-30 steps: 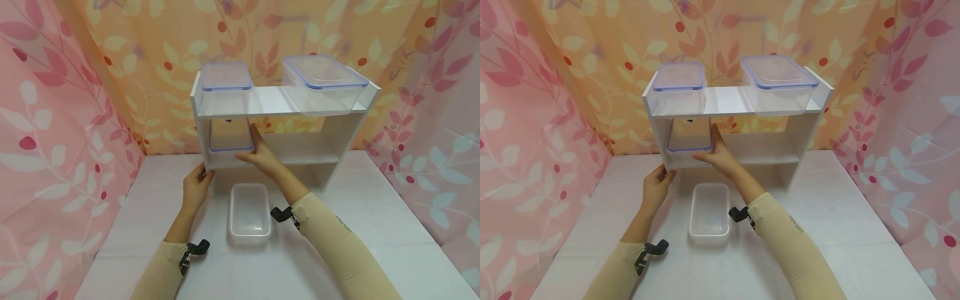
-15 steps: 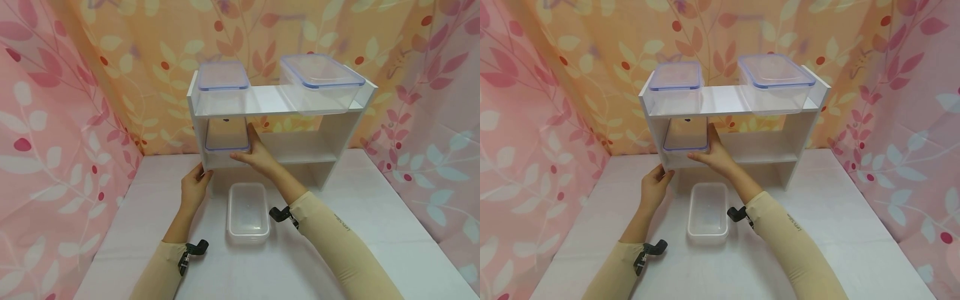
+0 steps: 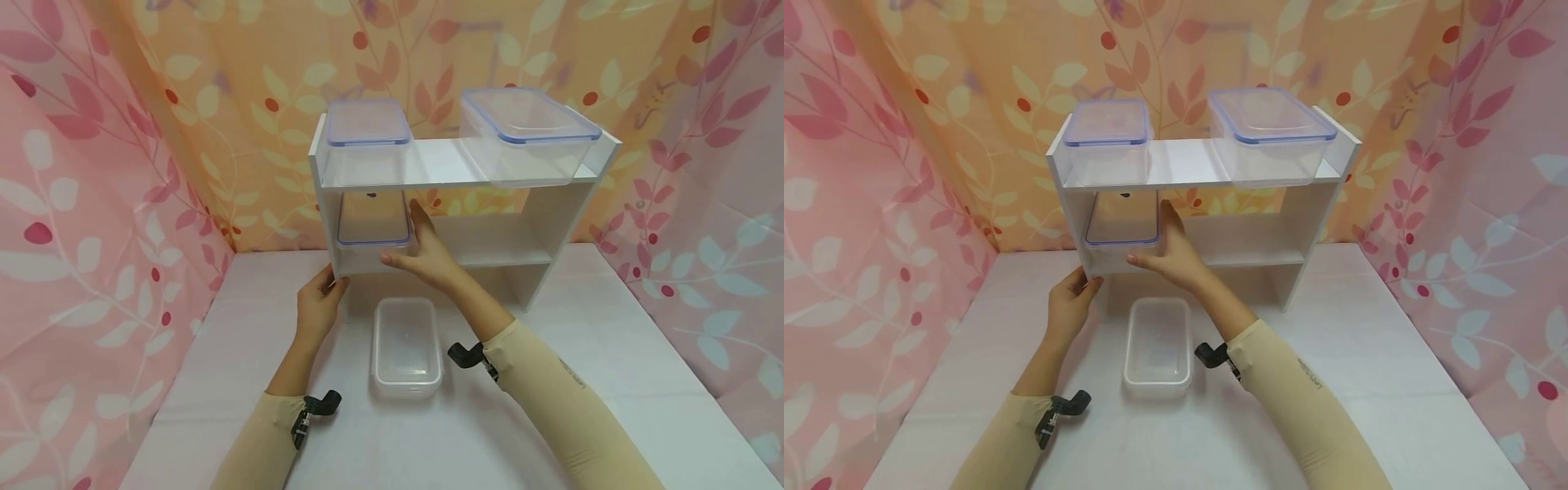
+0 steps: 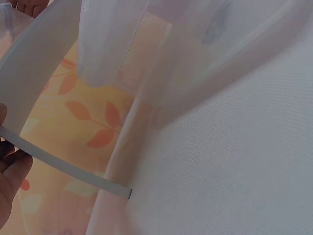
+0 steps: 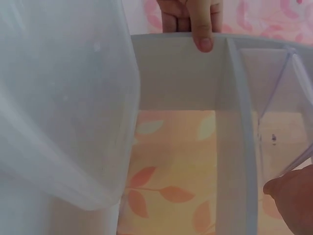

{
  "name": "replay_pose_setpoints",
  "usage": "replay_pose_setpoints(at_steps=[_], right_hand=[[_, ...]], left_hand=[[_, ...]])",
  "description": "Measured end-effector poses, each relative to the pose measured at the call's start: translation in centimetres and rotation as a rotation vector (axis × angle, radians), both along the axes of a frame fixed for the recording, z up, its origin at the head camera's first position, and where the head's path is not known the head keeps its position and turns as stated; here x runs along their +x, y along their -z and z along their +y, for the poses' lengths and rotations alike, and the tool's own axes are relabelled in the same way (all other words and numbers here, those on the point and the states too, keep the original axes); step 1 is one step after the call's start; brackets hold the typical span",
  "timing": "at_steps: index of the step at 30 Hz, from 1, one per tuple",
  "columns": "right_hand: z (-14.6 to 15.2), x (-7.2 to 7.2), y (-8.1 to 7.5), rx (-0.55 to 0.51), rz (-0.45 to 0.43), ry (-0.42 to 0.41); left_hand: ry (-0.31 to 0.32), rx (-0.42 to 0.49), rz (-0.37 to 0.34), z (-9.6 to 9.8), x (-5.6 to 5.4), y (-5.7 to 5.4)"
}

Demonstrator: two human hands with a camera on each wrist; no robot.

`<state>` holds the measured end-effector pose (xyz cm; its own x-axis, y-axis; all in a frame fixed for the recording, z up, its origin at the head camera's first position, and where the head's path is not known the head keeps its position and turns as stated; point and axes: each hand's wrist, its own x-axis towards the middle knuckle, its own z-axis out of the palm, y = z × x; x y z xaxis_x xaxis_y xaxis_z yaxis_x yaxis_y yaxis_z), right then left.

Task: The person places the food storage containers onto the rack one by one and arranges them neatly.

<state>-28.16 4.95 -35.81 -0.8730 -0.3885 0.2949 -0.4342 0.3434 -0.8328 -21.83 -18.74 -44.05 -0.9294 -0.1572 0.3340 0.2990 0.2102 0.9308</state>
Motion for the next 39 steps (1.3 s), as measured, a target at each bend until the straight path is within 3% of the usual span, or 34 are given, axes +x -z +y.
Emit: replay_pose_setpoints(at_steps=[9, 24, 29, 33, 39], right_hand=[[1.4, 2.0, -0.1, -0.120, 0.053, -0.018], [4.7, 7.3, 1.3, -0.237, 0.138, 0.006], [5.8, 8.8, 2.1, -0.274, 0.196, -0.020], [6.6, 10.0, 3.1, -0.251, 0.214, -0.035], [7.7, 11.3, 5.2, -0.140, 0.169, -0.059]], left_hand=[[-0.005, -0.011, 0.018, 0.0, 0.1, 0.2], [0.006, 0.018, 0.005, 0.0, 0.1, 0.2], [0.007, 0.005, 0.024, 0.0, 0.0, 0.1], [0.001, 0.006, 0.030, 0.0, -0.1, 0.1], [-0.002, 0.007, 0.031, 0.1, 0.0, 0.1]])
